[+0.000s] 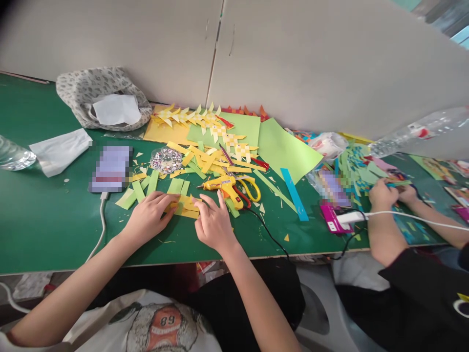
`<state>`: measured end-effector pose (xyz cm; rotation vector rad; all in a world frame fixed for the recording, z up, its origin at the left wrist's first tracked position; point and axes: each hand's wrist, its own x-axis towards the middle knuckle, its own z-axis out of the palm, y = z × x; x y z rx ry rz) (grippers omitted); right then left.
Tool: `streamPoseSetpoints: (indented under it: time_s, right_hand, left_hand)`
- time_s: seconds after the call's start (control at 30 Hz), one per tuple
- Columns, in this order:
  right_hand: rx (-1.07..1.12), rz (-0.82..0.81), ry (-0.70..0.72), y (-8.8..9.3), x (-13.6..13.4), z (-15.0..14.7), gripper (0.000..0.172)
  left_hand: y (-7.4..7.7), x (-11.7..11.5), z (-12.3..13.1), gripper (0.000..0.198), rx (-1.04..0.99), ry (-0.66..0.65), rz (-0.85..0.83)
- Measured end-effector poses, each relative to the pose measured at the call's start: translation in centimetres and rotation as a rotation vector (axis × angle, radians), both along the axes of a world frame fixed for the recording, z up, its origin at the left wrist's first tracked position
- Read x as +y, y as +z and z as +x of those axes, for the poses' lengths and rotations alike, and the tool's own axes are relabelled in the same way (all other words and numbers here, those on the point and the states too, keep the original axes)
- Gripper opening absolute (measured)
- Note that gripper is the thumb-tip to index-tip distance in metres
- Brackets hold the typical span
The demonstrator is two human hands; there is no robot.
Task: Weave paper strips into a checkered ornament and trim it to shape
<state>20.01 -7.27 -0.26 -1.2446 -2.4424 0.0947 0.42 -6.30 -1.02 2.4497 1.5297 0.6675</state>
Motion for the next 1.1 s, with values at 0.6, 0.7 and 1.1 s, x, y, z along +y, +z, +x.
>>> streamPoseSetpoints:
  time_s: [0.6,0.7,1.1]
  right_hand:
    - [-0.019,-0.025,-0.019,0.3,-0.3,-0.9,0.031]
    - [-0.006,-0.007,-0.010,0.3,-0.4,-0.9,0.030]
    - [-0.027,-0.041,-0.005,0.7,-0.1,-1.4,0.030]
  left_hand:
    - [0.0,-0.1,0.0,0.019,0.031,-0.012,0.005]
    - [-0.1,-0.1,0.0,0.019,0.035,-0.049,0.017]
    - [-0.7,0.2,0.0,0.031,0.028,-0.096,0.007]
